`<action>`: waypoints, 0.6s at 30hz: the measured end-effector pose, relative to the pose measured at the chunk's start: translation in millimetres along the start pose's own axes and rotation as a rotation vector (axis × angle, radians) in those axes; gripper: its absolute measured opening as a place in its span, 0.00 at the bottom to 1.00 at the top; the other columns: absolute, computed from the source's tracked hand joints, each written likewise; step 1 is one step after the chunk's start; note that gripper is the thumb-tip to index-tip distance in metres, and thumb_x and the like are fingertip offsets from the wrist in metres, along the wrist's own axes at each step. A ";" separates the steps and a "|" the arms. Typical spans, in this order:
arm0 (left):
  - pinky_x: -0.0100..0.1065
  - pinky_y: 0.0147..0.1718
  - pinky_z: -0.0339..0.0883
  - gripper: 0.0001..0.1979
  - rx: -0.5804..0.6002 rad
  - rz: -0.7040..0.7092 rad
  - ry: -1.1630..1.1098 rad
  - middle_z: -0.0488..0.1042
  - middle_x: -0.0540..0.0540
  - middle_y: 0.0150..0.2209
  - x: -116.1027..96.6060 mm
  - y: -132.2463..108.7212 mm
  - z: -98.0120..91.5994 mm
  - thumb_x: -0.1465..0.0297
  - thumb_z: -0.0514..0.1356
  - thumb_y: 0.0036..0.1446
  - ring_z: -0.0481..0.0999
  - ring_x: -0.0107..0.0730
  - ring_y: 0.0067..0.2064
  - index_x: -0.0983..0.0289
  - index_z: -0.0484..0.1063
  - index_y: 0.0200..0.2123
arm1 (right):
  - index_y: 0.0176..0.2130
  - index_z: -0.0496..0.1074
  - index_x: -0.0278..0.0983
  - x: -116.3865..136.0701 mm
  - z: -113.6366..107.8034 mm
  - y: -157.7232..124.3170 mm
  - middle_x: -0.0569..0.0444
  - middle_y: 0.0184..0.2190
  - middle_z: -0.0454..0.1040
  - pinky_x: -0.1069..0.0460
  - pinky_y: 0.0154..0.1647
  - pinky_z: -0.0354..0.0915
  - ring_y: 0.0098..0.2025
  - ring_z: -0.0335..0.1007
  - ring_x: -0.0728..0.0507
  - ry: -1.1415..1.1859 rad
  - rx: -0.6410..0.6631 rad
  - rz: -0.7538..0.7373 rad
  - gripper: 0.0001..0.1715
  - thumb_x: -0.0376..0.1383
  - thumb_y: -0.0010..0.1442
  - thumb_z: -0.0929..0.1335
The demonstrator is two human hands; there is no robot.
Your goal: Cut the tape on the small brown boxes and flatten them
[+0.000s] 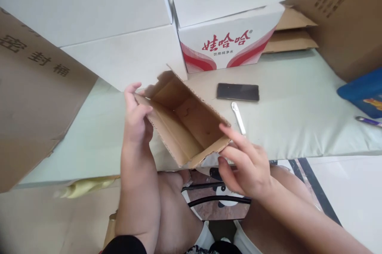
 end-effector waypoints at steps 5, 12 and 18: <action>0.37 0.35 0.70 0.33 0.026 -0.009 0.042 0.71 0.56 0.50 0.2 -3.3 -1.3 0.64 0.60 0.42 0.75 0.41 0.44 0.52 0.59 0.54 | 0.53 0.71 0.48 -15.4 19.1 -4.6 0.46 0.68 0.71 0.48 0.26 0.76 0.42 0.83 0.40 0.076 -0.123 0.066 0.26 0.28 0.57 0.72; 0.42 0.47 0.73 0.33 0.035 0.049 0.122 0.73 0.57 0.50 4.6 -1.2 3.6 0.50 0.65 0.52 0.76 0.42 0.48 0.51 0.61 0.58 | 0.62 0.72 0.46 -13.3 26.6 11.3 0.44 0.61 0.77 0.47 0.32 0.78 0.44 0.84 0.39 -0.098 0.067 0.057 0.29 0.31 0.63 0.68; 0.49 0.64 0.64 0.48 0.069 0.119 0.281 0.64 0.64 0.67 15.2 0.2 22.5 0.34 0.61 0.52 0.67 0.54 0.68 0.51 0.56 0.69 | 0.61 0.73 0.51 -23.4 21.2 0.7 0.50 0.48 0.79 0.47 0.35 0.77 0.41 0.80 0.41 0.076 -0.161 0.065 0.32 0.28 0.61 0.69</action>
Point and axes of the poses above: each hand's wrist, its own y-axis towards the middle knuckle, its own z-axis out of the palm, x = y × z, the point moved 2 cm from there along y, towards the middle knuckle
